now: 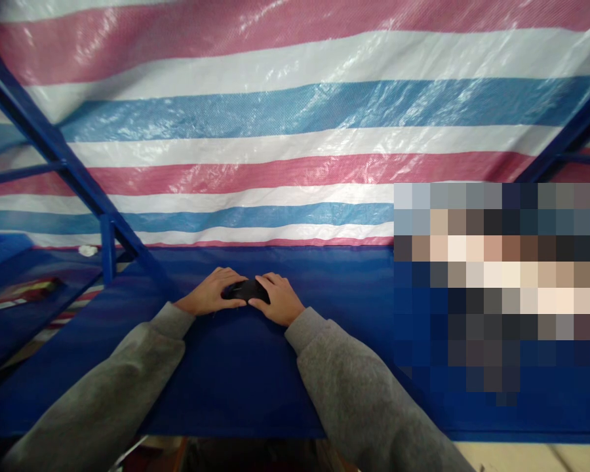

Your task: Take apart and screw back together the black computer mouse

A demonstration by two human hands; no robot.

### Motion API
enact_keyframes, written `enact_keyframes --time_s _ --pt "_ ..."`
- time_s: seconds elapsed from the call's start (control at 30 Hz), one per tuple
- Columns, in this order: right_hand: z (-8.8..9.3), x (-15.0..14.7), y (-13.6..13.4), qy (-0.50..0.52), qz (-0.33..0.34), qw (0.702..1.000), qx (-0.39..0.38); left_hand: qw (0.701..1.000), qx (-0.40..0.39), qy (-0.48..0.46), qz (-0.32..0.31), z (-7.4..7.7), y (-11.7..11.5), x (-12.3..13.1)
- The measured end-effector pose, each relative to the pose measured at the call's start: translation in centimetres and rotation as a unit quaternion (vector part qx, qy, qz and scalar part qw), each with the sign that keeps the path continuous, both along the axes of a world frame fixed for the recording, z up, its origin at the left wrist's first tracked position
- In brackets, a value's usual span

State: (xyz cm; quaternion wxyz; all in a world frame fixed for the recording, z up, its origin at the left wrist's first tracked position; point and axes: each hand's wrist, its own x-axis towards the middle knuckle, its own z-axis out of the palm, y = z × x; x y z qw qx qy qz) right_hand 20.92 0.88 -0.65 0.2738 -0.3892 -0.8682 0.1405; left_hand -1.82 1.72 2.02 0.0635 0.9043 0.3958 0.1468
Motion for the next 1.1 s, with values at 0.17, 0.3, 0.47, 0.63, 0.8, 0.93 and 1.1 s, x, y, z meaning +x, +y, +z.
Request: enact_keyframes --time_s 0.17,0.3,0.47,0.63,0.8,0.93,1.1 --pt "0.12 0.12 -0.06 -0.02 0.031 0.999 -0.001 1.0 -0.022 -0.013 -0.017 0.0 -0.06 -0.35" --pt "0.33 0.11 -0.17 -0.014 0.037 0.999 0.0 0.999 -0.02 -0.024 -0.028 -0.16 -0.01 -0.57" --pt "0.39 0.06 -0.2 -0.011 0.039 0.999 0.001 0.999 -0.019 -0.018 -0.031 -0.16 -0.04 -0.45" --pt "0.27 0.09 -0.12 0.0 0.031 1.0 -0.003 0.999 -0.024 -0.013 -0.027 -0.08 -0.13 -0.27" --pt "0.2 0.14 -0.09 0.016 0.037 0.999 -0.007 0.999 -0.027 -0.012 -0.021 -0.16 -0.13 -0.22" --pt "0.26 0.11 -0.15 0.019 0.027 0.999 -0.012 0.999 -0.027 -0.016 -0.022 -0.21 -0.12 -0.23" --pt "0.34 0.0 -0.17 0.031 0.021 0.999 -0.016 0.999 -0.026 -0.016 -0.016 -0.09 -0.16 -0.14"
